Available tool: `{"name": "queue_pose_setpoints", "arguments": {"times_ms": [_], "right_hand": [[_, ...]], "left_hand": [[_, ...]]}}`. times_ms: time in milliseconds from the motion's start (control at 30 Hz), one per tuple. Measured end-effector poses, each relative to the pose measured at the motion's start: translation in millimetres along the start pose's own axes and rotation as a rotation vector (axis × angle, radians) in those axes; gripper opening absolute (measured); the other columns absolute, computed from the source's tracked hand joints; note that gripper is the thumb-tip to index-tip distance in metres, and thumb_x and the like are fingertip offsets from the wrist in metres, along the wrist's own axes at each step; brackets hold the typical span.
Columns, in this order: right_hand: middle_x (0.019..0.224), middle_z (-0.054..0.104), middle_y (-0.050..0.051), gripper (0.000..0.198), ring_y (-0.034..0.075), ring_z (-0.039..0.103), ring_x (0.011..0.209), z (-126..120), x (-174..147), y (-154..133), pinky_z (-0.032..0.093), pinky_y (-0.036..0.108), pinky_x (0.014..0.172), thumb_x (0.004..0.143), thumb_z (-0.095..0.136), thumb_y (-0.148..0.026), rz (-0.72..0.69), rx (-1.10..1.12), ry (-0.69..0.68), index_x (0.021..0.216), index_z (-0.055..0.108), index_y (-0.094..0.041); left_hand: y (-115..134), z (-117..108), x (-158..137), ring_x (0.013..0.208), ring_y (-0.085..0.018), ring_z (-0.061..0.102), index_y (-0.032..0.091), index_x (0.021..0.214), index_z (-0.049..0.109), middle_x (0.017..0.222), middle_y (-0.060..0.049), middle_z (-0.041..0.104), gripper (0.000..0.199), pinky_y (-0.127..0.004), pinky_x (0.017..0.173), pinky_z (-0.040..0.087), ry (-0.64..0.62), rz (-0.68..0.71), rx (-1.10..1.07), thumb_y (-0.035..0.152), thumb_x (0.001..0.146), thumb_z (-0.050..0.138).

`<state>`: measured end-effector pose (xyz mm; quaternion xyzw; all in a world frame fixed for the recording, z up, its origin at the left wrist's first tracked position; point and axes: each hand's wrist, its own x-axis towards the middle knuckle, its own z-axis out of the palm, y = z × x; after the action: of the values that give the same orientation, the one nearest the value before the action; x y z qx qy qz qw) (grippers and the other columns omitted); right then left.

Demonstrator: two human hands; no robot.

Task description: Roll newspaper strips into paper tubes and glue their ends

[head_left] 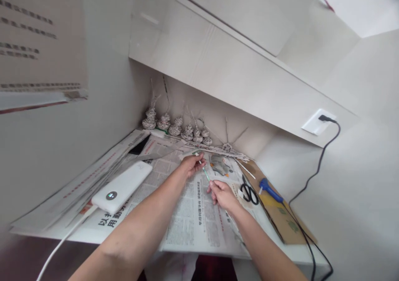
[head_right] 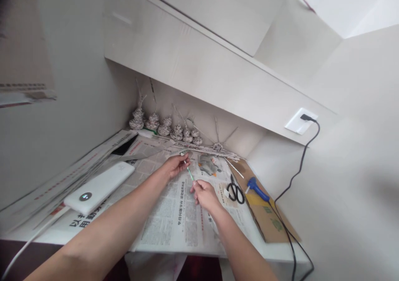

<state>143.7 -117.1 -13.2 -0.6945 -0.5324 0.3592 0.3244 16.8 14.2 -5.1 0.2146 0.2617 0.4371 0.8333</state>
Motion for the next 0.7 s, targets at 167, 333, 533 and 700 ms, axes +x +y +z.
{"name": "queue_pose_setpoints", "arguments": {"times_ms": [167,333,533,700], "right_hand": [[0.054,0.053,-0.001,0.034,0.014,0.050,0.048,-8,-2,4,0.035,0.026,0.051,0.089,0.040,-0.048,-0.194,-0.296,0.082,0.075,0.056,-0.022],[0.077,0.066,0.004,0.029,0.018,0.059,0.071,-23,-19,7,0.036,0.028,0.068,0.092,0.037,-0.036,-0.324,-0.627,0.104,0.078,0.059,-0.022],[0.064,0.059,0.001,0.036,0.015,0.055,0.063,-29,-18,14,0.038,0.028,0.067,0.091,0.036,-0.037,-0.241,-0.427,0.059,0.072,0.061,-0.021],[0.046,0.035,-0.007,0.035,0.010,0.033,0.040,-33,-20,11,0.029,0.024,0.045,0.088,0.042,-0.049,-0.008,0.129,-0.146,0.071,0.053,-0.021]], "left_hand": [[0,-3,6,0.050,-0.011,0.062,0.009,0.069,0.059,0.058,-0.005,0.061,0.011,-0.017,0.047,0.054,0.045,0.013,0.014,0.008,0.079,0.064],[3,-3,5,0.054,-0.009,0.062,0.009,0.072,0.059,0.059,-0.003,0.060,0.011,-0.016,0.055,0.056,0.095,0.001,-0.003,0.009,0.083,0.058],[0,-1,2,0.067,-0.012,0.066,0.008,0.078,0.063,0.070,-0.008,0.065,0.012,-0.020,0.065,0.058,0.017,-0.002,0.001,0.008,0.086,0.054],[2,-1,-2,0.066,-0.013,0.067,0.007,0.078,0.061,0.069,-0.007,0.064,0.014,-0.018,0.060,0.057,-0.005,-0.014,0.018,0.010,0.087,0.052]]}}
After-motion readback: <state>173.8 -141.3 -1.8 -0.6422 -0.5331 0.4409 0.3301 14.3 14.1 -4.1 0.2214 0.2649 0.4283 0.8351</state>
